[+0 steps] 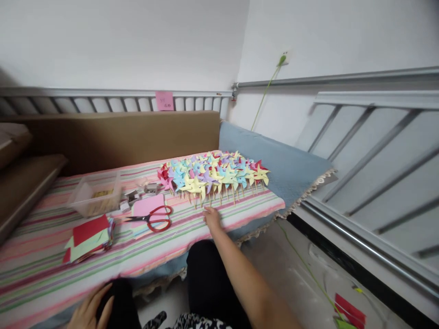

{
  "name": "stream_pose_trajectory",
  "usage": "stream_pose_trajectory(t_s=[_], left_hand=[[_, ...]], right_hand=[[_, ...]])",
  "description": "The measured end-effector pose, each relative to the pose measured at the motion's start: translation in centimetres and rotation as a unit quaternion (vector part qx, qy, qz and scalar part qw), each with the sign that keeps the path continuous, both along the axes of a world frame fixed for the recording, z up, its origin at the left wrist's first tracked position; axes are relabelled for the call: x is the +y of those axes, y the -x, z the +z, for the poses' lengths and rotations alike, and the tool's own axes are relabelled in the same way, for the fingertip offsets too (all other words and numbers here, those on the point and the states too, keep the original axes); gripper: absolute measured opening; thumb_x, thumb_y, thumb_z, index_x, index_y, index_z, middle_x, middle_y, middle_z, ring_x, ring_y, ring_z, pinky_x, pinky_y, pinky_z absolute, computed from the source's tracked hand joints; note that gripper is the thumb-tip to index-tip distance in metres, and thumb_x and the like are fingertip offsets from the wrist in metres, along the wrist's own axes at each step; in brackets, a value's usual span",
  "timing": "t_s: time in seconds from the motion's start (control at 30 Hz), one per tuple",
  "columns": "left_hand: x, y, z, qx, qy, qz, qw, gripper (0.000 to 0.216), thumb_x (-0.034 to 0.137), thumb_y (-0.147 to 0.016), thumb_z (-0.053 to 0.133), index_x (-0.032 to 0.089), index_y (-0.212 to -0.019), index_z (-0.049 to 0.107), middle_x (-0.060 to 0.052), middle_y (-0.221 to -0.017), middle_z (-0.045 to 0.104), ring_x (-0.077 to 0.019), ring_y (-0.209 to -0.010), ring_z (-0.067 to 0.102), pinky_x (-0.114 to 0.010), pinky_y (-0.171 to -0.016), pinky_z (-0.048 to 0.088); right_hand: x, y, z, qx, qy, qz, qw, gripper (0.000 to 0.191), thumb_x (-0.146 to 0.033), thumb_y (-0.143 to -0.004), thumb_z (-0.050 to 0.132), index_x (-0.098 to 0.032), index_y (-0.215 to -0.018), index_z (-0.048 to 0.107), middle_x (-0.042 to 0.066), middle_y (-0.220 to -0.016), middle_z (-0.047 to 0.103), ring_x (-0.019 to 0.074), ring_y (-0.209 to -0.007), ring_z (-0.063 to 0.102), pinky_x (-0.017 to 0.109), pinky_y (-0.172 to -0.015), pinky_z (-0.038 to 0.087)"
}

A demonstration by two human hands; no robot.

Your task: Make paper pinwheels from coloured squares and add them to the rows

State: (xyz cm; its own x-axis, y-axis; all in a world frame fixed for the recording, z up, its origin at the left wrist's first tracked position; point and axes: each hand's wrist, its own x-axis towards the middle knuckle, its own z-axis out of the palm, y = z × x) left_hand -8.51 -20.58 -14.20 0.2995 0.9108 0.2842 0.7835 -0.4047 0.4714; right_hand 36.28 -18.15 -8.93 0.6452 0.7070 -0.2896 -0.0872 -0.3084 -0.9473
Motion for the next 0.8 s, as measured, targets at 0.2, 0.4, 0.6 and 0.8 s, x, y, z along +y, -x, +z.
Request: stream_pose_trajectory(t_s=[0.2, 0.4, 0.6, 0.8], left_hand=[[-1.9, -2.8, 3.0, 0.046, -0.009, 0.021, 0.999, 0.042, 0.048, -0.086, 0.046, 0.021, -0.114, 0.061, -0.009, -0.122, 0.062, -0.0267, -0.112, 0.056, -0.043, -0.102, 0.039], [-0.8, -3.8, 4.5, 0.061, 0.030, 0.044, 0.997, 0.035, 0.042, -0.088, 0.044, 0.018, -0.102, 0.065, -0.010, -0.103, 0.067, -0.0264, -0.099, 0.061, -0.041, -0.094, 0.043], [-1.3, -3.6, 4.5, 0.028, 0.012, 0.057, 0.998, 0.026, 0.040, -0.086, 0.050, 0.020, -0.089, 0.067, -0.009, -0.093, 0.068, -0.0265, -0.092, 0.061, -0.041, -0.089, 0.045], [-1.8, -1.2, 4.6, -0.031, -0.044, 0.096, 0.994, 0.022, 0.038, -0.086, 0.053, 0.021, -0.089, 0.066, -0.007, -0.089, 0.069, -0.0242, -0.088, 0.063, -0.039, -0.085, 0.047]], right_hand=[[-2.1, 3.6, 0.6, -0.032, -0.046, 0.058, 0.997, 0.025, -0.032, -0.090, 0.056, -0.013, -0.107, 0.059, 0.004, -0.093, 0.064, 0.0121, -0.070, 0.061, 0.027, -0.061, 0.052], [0.2, 7.7, 2.6, -0.055, -0.118, 0.138, 0.982, 0.030, -0.034, -0.072, 0.061, -0.012, -0.091, 0.066, -0.001, -0.060, 0.061, 0.0095, -0.042, 0.048, 0.022, -0.040, 0.035], [3.5, 12.8, 3.6, -0.068, -0.152, 0.243, 0.956, 0.024, -0.032, -0.069, 0.057, -0.015, -0.081, 0.069, -0.002, -0.058, 0.061, 0.0103, -0.042, 0.048, 0.023, -0.044, 0.038], [6.7, 15.4, 2.9, -0.087, -0.178, 0.327, 0.924, 0.023, -0.029, -0.071, 0.056, -0.016, -0.085, 0.070, -0.001, -0.060, 0.063, 0.0122, -0.048, 0.052, 0.023, -0.048, 0.041]])
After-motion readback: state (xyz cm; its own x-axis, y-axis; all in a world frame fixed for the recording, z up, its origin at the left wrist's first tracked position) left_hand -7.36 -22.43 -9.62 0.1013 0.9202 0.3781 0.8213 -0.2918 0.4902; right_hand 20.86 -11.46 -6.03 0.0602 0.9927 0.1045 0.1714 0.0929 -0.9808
